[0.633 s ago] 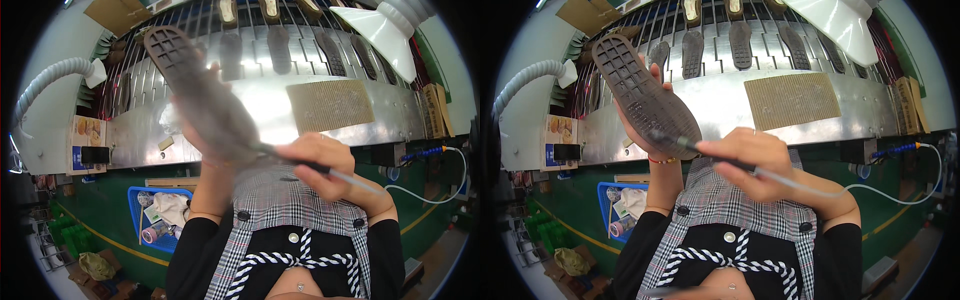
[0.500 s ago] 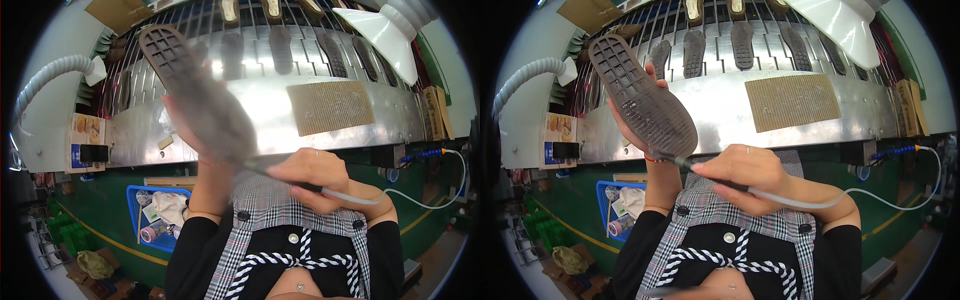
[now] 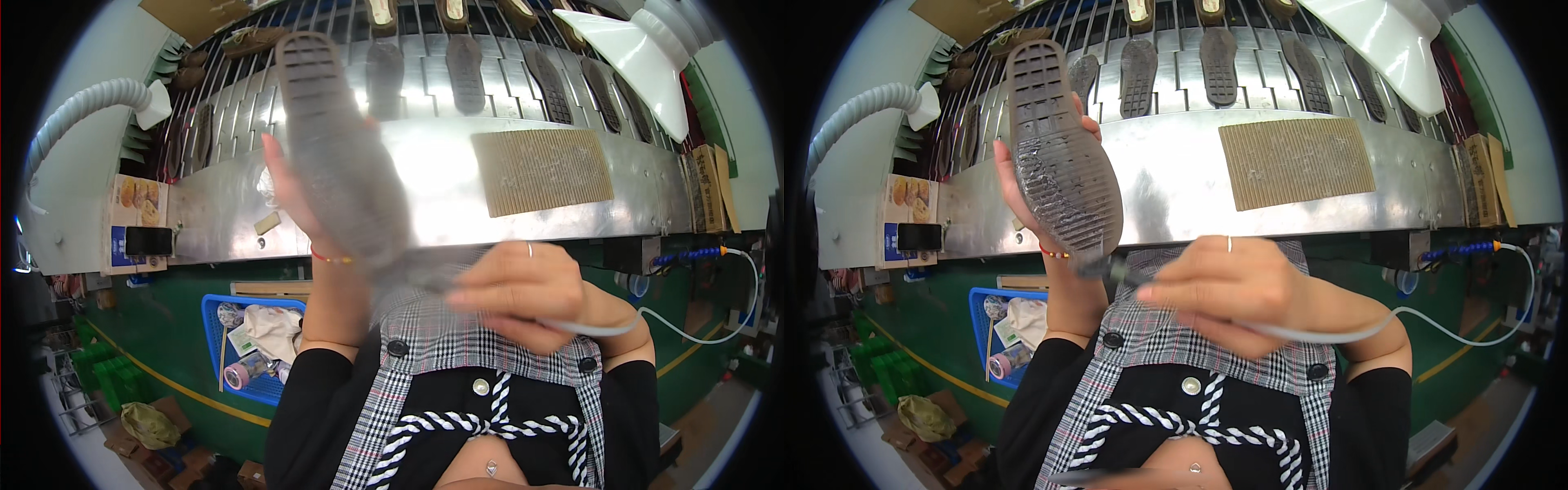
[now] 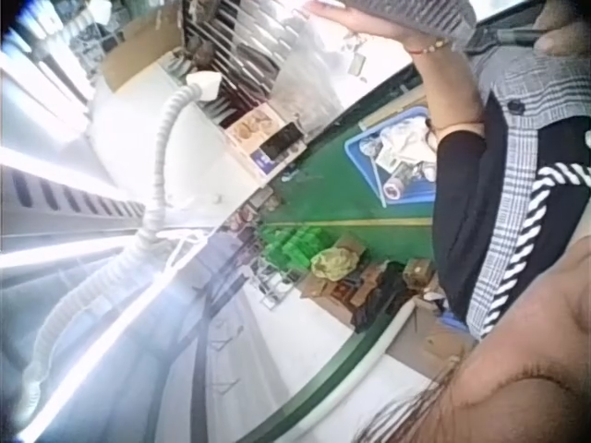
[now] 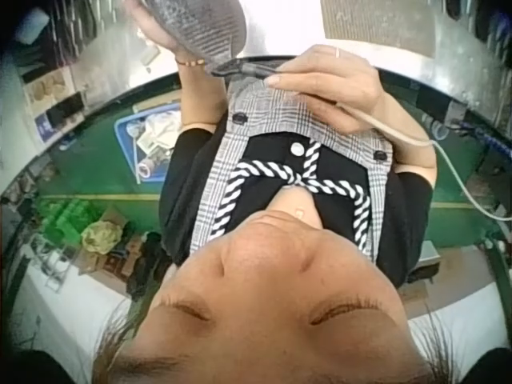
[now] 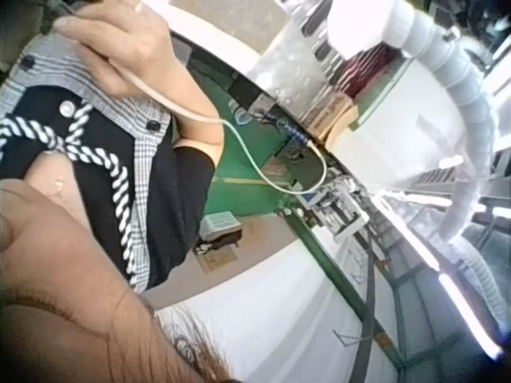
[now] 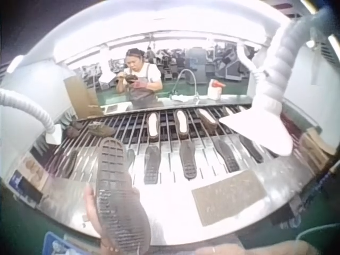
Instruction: Apply adhesive to shoe soles using a specialized brush tool in an industrial setting.
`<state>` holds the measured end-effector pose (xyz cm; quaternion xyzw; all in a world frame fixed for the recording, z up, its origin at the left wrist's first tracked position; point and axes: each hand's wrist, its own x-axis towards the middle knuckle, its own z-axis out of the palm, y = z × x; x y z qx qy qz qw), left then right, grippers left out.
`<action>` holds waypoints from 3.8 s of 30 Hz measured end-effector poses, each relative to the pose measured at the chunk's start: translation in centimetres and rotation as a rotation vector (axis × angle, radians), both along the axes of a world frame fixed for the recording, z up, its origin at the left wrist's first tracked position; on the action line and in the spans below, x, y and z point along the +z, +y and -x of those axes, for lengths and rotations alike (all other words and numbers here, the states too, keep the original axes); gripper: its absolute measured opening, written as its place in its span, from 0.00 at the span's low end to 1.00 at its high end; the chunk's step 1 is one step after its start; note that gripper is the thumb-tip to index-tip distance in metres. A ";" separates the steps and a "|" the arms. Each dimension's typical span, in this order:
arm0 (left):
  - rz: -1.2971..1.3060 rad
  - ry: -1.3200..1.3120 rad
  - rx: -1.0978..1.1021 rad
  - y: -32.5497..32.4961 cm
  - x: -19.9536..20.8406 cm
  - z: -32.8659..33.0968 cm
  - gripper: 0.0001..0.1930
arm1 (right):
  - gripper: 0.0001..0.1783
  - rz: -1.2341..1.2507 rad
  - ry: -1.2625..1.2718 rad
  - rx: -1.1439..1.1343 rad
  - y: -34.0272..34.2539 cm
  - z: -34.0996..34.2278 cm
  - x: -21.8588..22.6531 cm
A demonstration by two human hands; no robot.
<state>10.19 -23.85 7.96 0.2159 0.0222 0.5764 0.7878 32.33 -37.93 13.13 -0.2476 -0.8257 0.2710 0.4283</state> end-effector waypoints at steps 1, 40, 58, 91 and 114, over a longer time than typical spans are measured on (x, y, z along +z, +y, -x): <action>0.003 -0.001 0.002 0.0 -0.1 0.0 0.39 | 0.18 0.000 0.017 0.041 -0.4 0.1 0.2; 0.445 0.073 -0.404 -4.0 3.8 -1.0 0.42 | 0.14 -0.031 -0.148 -0.091 2.7 -5.4 4.6; -0.208 0.396 -0.392 -0.6 -6.5 1.9 0.36 | 0.19 0.081 0.404 -0.119 3.4 -7.9 -0.7; -0.142 -0.039 0.224 -1.6 -3.2 -5.0 0.37 | 0.27 -0.195 0.060 -0.209 2.6 0.2 -0.6; -0.297 -0.005 0.290 2.3 -2.9 -1.9 0.31 | 0.21 0.014 0.098 -0.110 2.5 -0.6 -2.2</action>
